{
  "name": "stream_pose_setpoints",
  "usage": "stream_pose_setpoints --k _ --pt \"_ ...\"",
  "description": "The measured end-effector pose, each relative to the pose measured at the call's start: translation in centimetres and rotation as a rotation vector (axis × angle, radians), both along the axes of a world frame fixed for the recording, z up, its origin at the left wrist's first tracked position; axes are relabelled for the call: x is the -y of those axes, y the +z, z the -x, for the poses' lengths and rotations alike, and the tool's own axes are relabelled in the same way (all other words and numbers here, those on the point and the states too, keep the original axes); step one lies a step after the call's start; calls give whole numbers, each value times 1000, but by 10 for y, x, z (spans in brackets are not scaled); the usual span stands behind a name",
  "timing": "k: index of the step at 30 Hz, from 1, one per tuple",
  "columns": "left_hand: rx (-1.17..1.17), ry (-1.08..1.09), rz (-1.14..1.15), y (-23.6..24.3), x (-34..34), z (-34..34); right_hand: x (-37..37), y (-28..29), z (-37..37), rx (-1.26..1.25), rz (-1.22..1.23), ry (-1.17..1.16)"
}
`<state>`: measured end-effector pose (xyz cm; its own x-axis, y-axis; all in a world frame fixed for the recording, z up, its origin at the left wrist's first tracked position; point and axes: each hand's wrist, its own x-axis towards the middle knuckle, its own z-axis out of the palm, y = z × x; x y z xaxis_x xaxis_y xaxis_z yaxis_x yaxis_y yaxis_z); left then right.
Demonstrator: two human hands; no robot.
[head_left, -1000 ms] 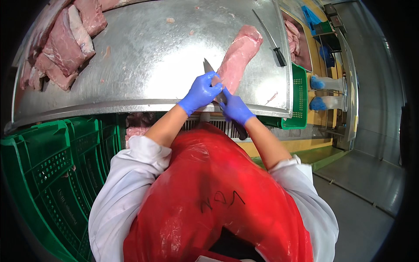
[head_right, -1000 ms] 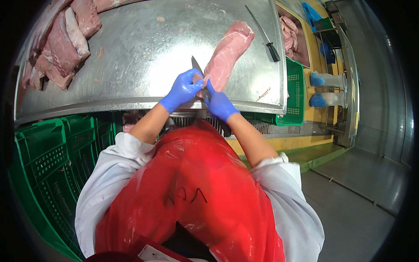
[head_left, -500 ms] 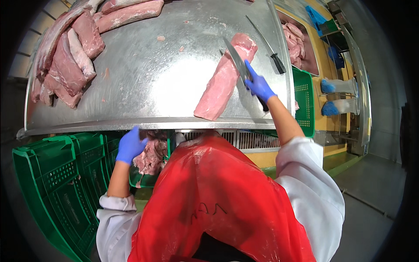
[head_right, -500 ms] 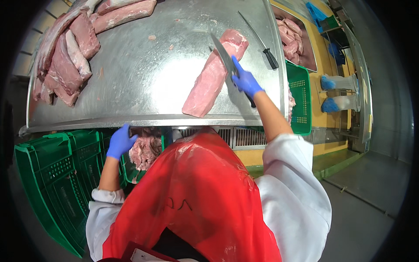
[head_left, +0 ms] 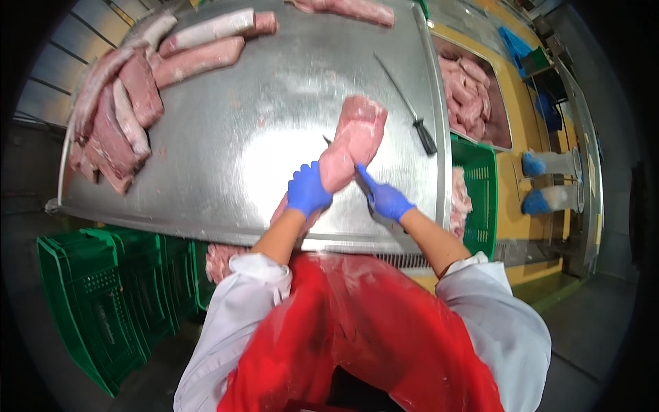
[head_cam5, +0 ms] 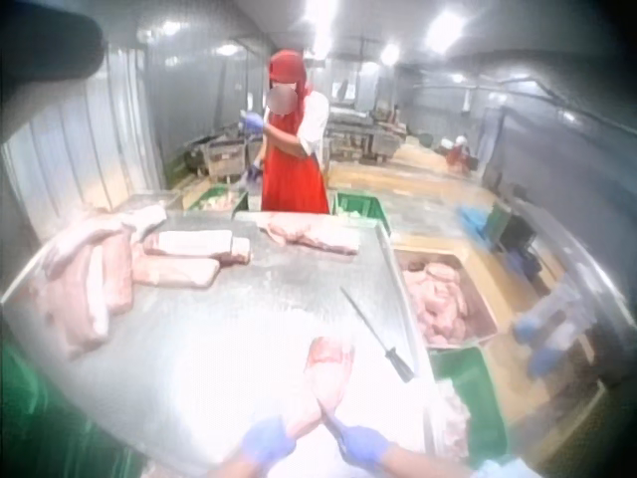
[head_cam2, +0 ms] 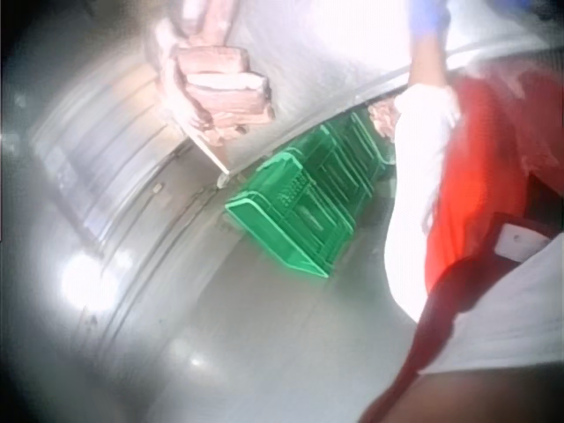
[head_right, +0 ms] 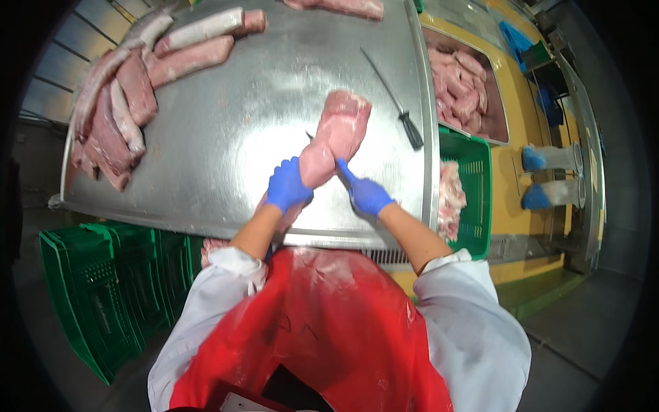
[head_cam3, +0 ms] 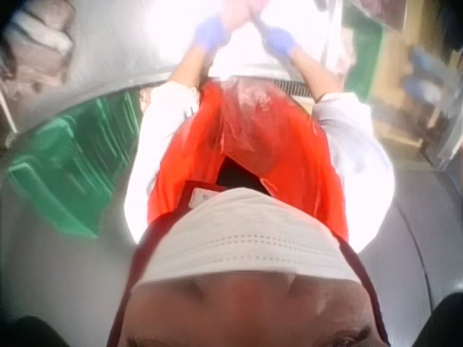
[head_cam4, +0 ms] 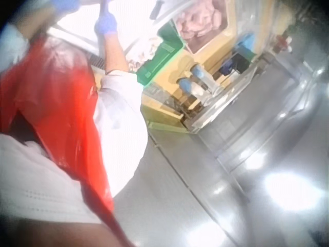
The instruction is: The person trims fat and connective tissue from large cuts of pork using a knife. They repeatedly slice off fat layers and place them into a green bin while keeping the trimmed meat on the stainless steel table.
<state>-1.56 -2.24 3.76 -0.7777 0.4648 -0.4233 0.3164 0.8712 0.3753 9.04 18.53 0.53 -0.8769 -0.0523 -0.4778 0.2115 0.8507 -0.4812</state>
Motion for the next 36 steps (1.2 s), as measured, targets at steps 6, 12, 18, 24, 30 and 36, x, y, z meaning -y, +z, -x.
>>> stream_pose_setpoints --k 6,12,18,24,30,36 --pt "-45 -111 -110 -30 -17 9 -2 -95 48 -148 -15 -117" --pt "8 355 -301 -66 47 60 6 -5 13 3 147 -31" --pt "857 669 -1236 -95 84 85 -58 -20 -101 -111 354 102" --pt "633 254 -1421 79 -183 93 -120 -9 -199 -187 676 -550" --pt "-343 -44 121 -50 -213 73 -122 -8 -243 -362 617 -824" --pt "100 160 -120 -80 -121 148 -91 4 -307 -288 737 -1086"
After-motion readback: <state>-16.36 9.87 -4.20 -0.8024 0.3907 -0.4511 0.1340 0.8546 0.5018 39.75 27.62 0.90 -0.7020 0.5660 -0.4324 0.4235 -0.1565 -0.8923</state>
